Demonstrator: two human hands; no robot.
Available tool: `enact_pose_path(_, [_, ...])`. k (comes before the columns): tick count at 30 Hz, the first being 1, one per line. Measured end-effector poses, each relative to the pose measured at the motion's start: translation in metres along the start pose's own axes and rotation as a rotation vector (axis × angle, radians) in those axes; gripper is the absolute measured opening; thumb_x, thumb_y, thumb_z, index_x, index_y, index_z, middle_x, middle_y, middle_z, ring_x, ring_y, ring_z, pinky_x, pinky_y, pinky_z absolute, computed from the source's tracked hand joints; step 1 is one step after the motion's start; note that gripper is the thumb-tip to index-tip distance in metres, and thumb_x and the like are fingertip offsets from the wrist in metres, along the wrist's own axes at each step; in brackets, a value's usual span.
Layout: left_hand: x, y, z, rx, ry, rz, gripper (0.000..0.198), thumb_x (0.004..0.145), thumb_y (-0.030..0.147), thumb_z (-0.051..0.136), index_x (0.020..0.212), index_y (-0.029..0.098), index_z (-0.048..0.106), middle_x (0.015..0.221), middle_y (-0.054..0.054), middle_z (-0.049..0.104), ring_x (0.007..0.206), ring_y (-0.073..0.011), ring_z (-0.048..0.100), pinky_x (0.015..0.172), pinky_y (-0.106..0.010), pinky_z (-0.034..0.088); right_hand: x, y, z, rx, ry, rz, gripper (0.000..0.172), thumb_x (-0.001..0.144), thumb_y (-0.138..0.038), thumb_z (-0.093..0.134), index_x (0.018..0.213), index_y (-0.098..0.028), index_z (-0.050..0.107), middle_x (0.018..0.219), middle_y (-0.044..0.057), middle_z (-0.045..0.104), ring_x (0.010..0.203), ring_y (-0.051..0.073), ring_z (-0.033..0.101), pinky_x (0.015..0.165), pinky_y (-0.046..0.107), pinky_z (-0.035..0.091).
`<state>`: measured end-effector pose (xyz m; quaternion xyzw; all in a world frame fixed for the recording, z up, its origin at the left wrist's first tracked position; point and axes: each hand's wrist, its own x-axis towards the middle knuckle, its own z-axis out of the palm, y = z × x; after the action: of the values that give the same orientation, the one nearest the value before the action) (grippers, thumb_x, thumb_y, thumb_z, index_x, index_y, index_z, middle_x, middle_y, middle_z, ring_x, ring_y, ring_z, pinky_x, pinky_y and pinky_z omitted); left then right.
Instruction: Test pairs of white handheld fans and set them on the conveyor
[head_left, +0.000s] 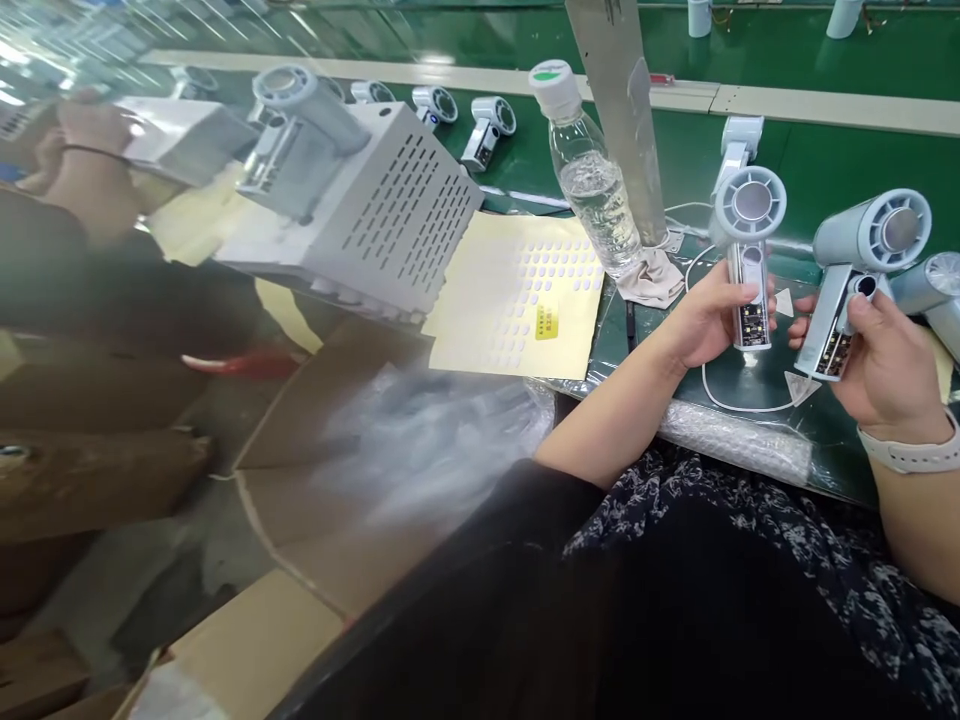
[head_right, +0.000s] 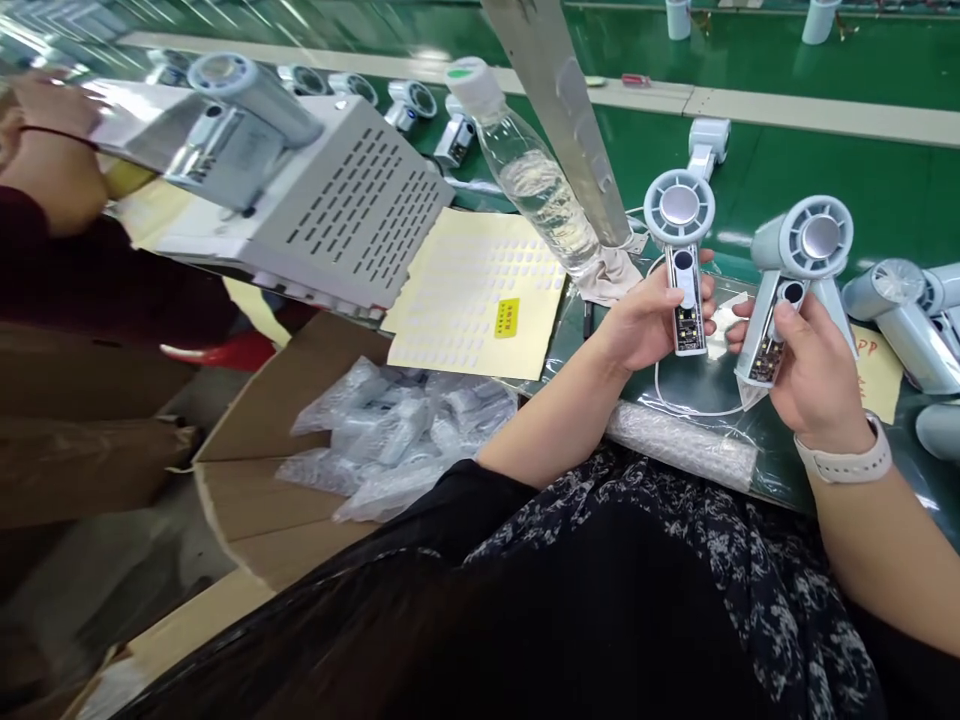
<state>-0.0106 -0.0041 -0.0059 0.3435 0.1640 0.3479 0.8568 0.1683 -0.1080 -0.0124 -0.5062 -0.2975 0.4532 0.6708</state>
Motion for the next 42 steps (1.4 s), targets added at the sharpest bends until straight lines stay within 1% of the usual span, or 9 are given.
enact_pose_path(3, [0.0, -0.002, 0.0, 0.047, -0.001, -0.015, 0.067, 0.068, 0.032, 0.1, 0.124, 0.022, 0.064, 0.094, 0.005, 0.067, 0.082, -0.0129, 0.065, 0.078, -0.033, 0.056, -0.002, -0.002, 0.002, 0.014, -0.027, 0.017, 0.025, 0.089, -0.039, 0.091, 0.108, -0.025, 0.083, 0.106, 0.006, 0.086, 0.082, 0.022, 0.079, 0.074, 0.044, 0.077])
enact_pose_path(7, [0.003, -0.004, 0.0, 0.14, -0.01, 0.0, 0.06, 0.07, 0.031, 0.095, 0.118, 0.023, 0.06, 0.096, 0.005, 0.065, 0.083, -0.0128, 0.063, 0.08, -0.035, 0.054, -0.001, -0.003, 0.003, 0.014, -0.023, -0.025, 0.028, 0.081, -0.025, 0.088, 0.108, -0.026, 0.083, 0.114, 0.005, 0.084, 0.089, 0.022, 0.078, 0.078, 0.043, 0.077])
enact_pose_path(13, [0.003, -0.009, -0.002, 0.22, -0.09, 0.001, 0.067, 0.072, 0.041, 0.102, 0.119, 0.025, 0.056, 0.107, 0.001, 0.068, 0.088, -0.0151, 0.066, 0.089, -0.041, 0.057, 0.001, -0.002, 0.002, -0.006, -0.027, -0.069, 0.032, 0.077, -0.023, 0.089, 0.107, -0.029, 0.081, 0.107, 0.004, 0.084, 0.09, 0.028, 0.081, 0.093, 0.061, 0.079])
enact_pose_path(19, [0.007, -0.012, -0.006, 0.191, -0.149, 0.001, 0.076, 0.07, 0.049, 0.11, 0.121, 0.022, 0.06, 0.109, 0.0, 0.068, 0.097, -0.0179, 0.073, 0.092, -0.041, 0.063, 0.003, 0.004, 0.005, 0.03, -0.054, -0.068, 0.033, 0.077, -0.022, 0.089, 0.108, -0.029, 0.081, 0.109, 0.007, 0.086, 0.115, 0.036, 0.085, 0.098, 0.067, 0.079])
enact_pose_path(26, [0.007, -0.011, -0.008, 0.194, -0.145, 0.0, 0.075, 0.07, 0.047, 0.11, 0.121, 0.023, 0.06, 0.108, 0.001, 0.069, 0.093, -0.0165, 0.072, 0.083, -0.038, 0.061, 0.004, 0.01, 0.002, -0.004, -0.08, -0.057, 0.034, 0.082, -0.029, 0.091, 0.116, -0.031, 0.082, 0.112, 0.007, 0.085, 0.122, 0.039, 0.085, 0.104, 0.072, 0.077])
enact_pose_path(30, [0.005, -0.011, -0.007, 0.187, -0.154, -0.018, 0.079, 0.072, 0.048, 0.109, 0.128, 0.023, 0.06, 0.11, 0.0, 0.069, 0.092, -0.0169, 0.071, 0.082, -0.038, 0.061, 0.0, 0.008, 0.001, -0.015, -0.076, -0.083, 0.038, 0.082, -0.033, 0.094, 0.118, -0.03, 0.082, 0.113, 0.008, 0.085, 0.117, 0.039, 0.086, 0.106, 0.072, 0.076])
enact_pose_path(33, [0.004, -0.011, -0.005, 0.213, -0.12, -0.001, 0.07, 0.073, 0.043, 0.107, 0.119, 0.023, 0.059, 0.108, 0.001, 0.069, 0.088, -0.0151, 0.069, 0.081, -0.037, 0.06, -0.001, 0.006, 0.002, -0.035, -0.063, -0.076, 0.039, 0.08, -0.031, 0.095, 0.117, -0.031, 0.081, 0.113, 0.007, 0.085, 0.106, 0.035, 0.086, 0.102, 0.067, 0.078])
enact_pose_path(38, [0.005, -0.01, -0.002, 0.212, 0.01, -0.007, 0.053, 0.081, 0.044, 0.097, 0.112, 0.024, 0.059, 0.097, 0.002, 0.066, 0.085, -0.0156, 0.065, 0.08, -0.037, 0.059, -0.001, 0.004, 0.005, -0.043, 0.034, -0.06, 0.028, 0.082, -0.034, 0.09, 0.107, -0.03, 0.08, 0.101, 0.005, 0.083, 0.097, 0.032, 0.084, 0.091, 0.061, 0.079])
enact_pose_path(42, [0.005, -0.009, -0.003, 0.216, -0.044, -0.035, 0.055, 0.08, 0.046, 0.098, 0.113, 0.024, 0.06, 0.101, 0.001, 0.069, 0.088, -0.0169, 0.067, 0.083, -0.038, 0.061, -0.001, 0.004, 0.008, -0.02, -0.016, -0.075, 0.029, 0.08, -0.036, 0.09, 0.105, -0.03, 0.077, 0.093, 0.004, 0.081, 0.094, 0.033, 0.083, 0.09, 0.062, 0.079])
